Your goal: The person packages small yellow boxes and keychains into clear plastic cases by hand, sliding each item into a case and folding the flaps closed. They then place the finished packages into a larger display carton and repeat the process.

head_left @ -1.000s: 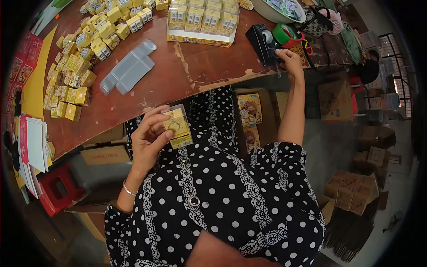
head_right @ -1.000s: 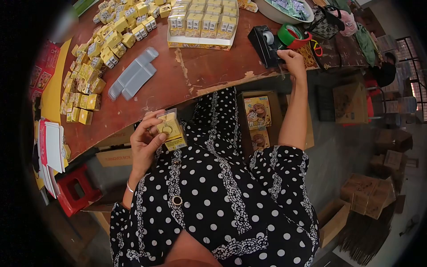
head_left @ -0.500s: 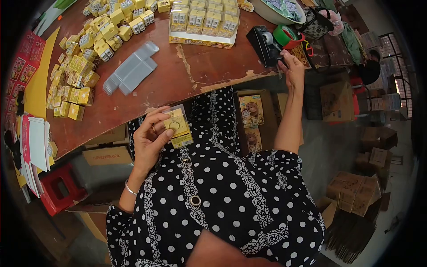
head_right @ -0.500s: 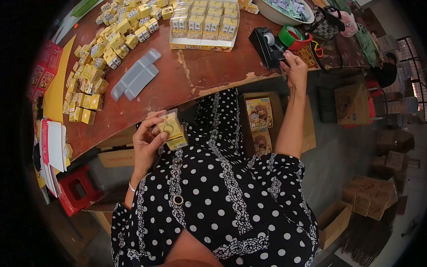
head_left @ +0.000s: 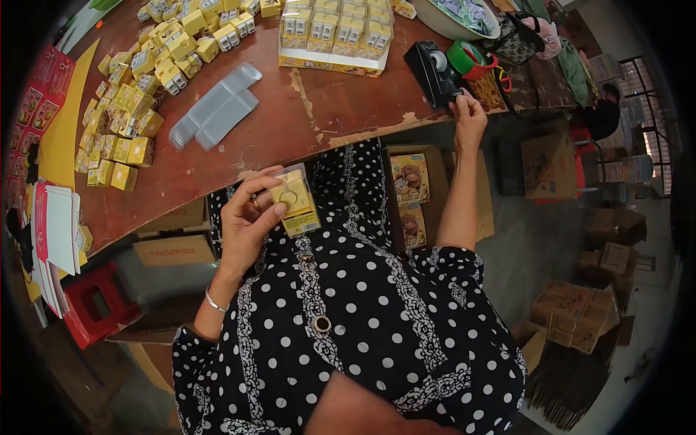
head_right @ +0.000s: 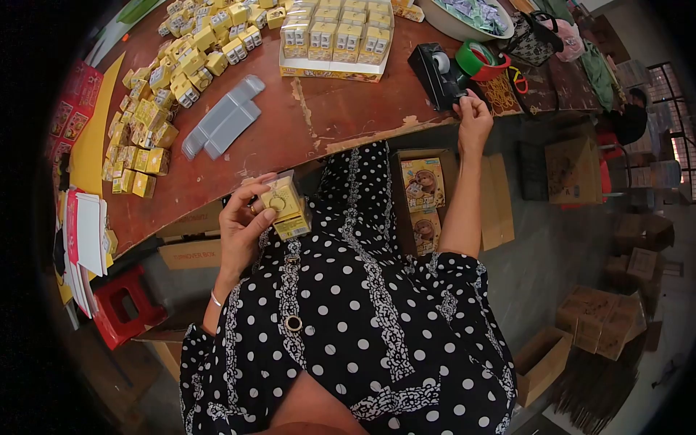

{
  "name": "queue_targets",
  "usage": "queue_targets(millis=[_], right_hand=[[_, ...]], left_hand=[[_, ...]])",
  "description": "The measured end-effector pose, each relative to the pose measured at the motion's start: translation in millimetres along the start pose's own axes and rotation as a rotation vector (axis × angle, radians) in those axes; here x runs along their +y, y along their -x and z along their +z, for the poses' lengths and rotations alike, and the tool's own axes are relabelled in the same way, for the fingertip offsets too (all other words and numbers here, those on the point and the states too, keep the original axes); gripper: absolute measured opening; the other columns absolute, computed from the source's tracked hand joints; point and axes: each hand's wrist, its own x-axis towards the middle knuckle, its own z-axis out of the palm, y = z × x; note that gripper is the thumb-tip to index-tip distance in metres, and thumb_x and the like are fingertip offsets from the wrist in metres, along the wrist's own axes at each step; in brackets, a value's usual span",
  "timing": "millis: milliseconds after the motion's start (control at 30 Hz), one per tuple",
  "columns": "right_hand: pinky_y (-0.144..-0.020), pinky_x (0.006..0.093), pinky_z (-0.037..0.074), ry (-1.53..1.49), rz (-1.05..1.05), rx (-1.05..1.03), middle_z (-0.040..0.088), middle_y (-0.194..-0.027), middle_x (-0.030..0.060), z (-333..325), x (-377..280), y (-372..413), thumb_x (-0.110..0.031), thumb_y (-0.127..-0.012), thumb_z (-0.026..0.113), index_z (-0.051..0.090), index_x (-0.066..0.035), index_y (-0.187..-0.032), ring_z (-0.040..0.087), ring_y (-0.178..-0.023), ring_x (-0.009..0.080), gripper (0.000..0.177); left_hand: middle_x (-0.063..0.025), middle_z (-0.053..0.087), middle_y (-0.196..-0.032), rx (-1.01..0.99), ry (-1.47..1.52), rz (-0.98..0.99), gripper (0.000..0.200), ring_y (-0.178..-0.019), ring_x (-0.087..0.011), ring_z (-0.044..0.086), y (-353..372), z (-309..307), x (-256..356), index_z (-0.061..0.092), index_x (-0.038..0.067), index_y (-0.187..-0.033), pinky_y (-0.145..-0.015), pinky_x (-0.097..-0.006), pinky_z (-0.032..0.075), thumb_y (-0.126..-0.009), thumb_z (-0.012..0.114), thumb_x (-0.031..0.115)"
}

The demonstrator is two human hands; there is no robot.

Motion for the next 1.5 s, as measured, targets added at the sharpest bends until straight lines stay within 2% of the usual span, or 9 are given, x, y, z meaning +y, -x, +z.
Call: queue_targets(millis=[100, 200, 267, 333, 367, 500, 633, 733, 1500], right_hand=[[-0.083, 0.0289, 0.06, 0.116, -0.045, -0.037, 0.059, -0.138, 0.0182, -9, 9, -5, -0.007, -0.099, 0.066, 0.065, 0.008, -0.1, 0.066, -0.099, 0.0168, 0.015], [-0.078, 0.0265, 0.06, 0.091, -0.036, 0.061, 0.064, -0.132, 0.0135, -12, 2, -3, -0.009, -0.099, 0.068, 0.066, 0.004, -0.1, 0.066, -0.09, 0.0132, 0.014], [-0.073, 0.0251, 0.056, 0.286, -0.2, 0.068, 0.069, -0.12, 0.009, 2, -27, 9, -0.012, -0.099, 0.069, 0.067, 0.001, -0.1, 0.064, -0.087, 0.0102, 0.013], [-0.069, 0.0245, 0.051, 0.148, -0.161, 0.041, 0.07, -0.105, 0.0068, 33, -67, 39, -0.014, -0.099, 0.07, 0.067, -0.001, -0.1, 0.062, -0.082, 0.0081, 0.013], [-0.068, 0.024, 0.048, -0.024, -0.097, -0.077, 0.066, -0.092, 0.0047, 48, -82, 56, -0.012, -0.1, 0.068, 0.065, -0.002, -0.102, 0.059, -0.078, 0.0085, 0.011], [-0.063, 0.0233, 0.048, -0.408, 0.151, -0.487, 0.062, -0.084, 0.0042, 124, -140, 149, -0.004, -0.101, 0.06, 0.061, -0.001, -0.108, 0.057, -0.07, 0.01, 0.007], [-0.063, 0.026, 0.05, -0.356, 0.268, -0.717, 0.062, -0.081, 0.0062, 158, -157, 201, -0.006, -0.103, 0.059, 0.06, 0.0, -0.109, 0.058, -0.067, 0.0125, 0.009], [-0.065, 0.0238, 0.05, -0.283, 0.258, -0.726, 0.064, -0.083, 0.0048, 169, -160, 207, -0.007, -0.103, 0.059, 0.062, 0.001, -0.111, 0.059, -0.07, 0.01, 0.011], [-0.066, 0.0219, 0.05, -0.161, 0.255, -0.74, 0.065, -0.081, 0.0028, 178, -155, 211, -0.005, -0.103, 0.06, 0.065, 0.002, -0.11, 0.06, -0.07, 0.0078, 0.011]], left_hand=[[-0.0169, 0.047, -0.149, 0.001, 0.0, 0.041, 0.036, -0.129, -0.0264, 0.058, -3, 0, 0, 0.06, -0.001, -0.128, -0.107, -0.0363, 0.05, -0.093, 0.066, -0.009], [-0.0148, 0.047, -0.149, 0.021, 0.009, 0.068, 0.037, -0.127, -0.0248, 0.06, -7, 2, 5, 0.061, -0.001, -0.128, -0.106, -0.0351, 0.051, -0.093, 0.067, -0.008], [-0.0136, 0.045, -0.149, 0.027, -0.05, 0.124, 0.036, -0.125, -0.0243, 0.061, -10, 5, 11, 0.061, 0.0, -0.128, -0.106, -0.0349, 0.052, -0.093, 0.067, -0.008], [-0.0124, 0.044, -0.148, 0.044, -0.08, 0.149, 0.035, -0.126, -0.0234, 0.06, -13, 8, 17, 0.063, 0.001, -0.126, -0.105, -0.034, 0.052, -0.093, 0.067, -0.008], [-0.0123, 0.044, -0.148, 0.047, -0.161, 0.189, 0.034, -0.126, -0.0225, 0.059, -15, 9, 17, 0.064, 0.001, -0.125, -0.106, -0.0337, 0.052, -0.093, 0.067, -0.007], [-0.0147, 0.05, -0.143, 0.082, -0.409, 0.307, 0.033, -0.124, -0.0226, 0.06, -21, 18, 18, 0.069, 0.004, -0.121, -0.1, -0.0341, 0.054, -0.089, 0.07, -0.006], [-0.0182, 0.054, -0.138, 0.099, -0.766, 0.459, 0.035, -0.119, -0.0288, 0.065, -20, 23, 26, 0.072, 0.007, -0.117, -0.093, -0.037, 0.056, -0.085, 0.073, -0.006], [-0.0193, 0.053, -0.14, 0.097, -0.817, 0.521, 0.036, -0.115, -0.032, 0.068, -20, 23, 24, 0.071, 0.007, -0.117, -0.092, -0.0373, 0.057, -0.084, 0.073, -0.007], [-0.0213, 0.055, -0.138, 0.192, -0.923, 0.719, 0.038, -0.112, -0.039, 0.067, -22, 17, 7, 0.071, 0.009, -0.111, -0.091, -0.0426, 0.06, -0.077, 0.078, -0.007]])
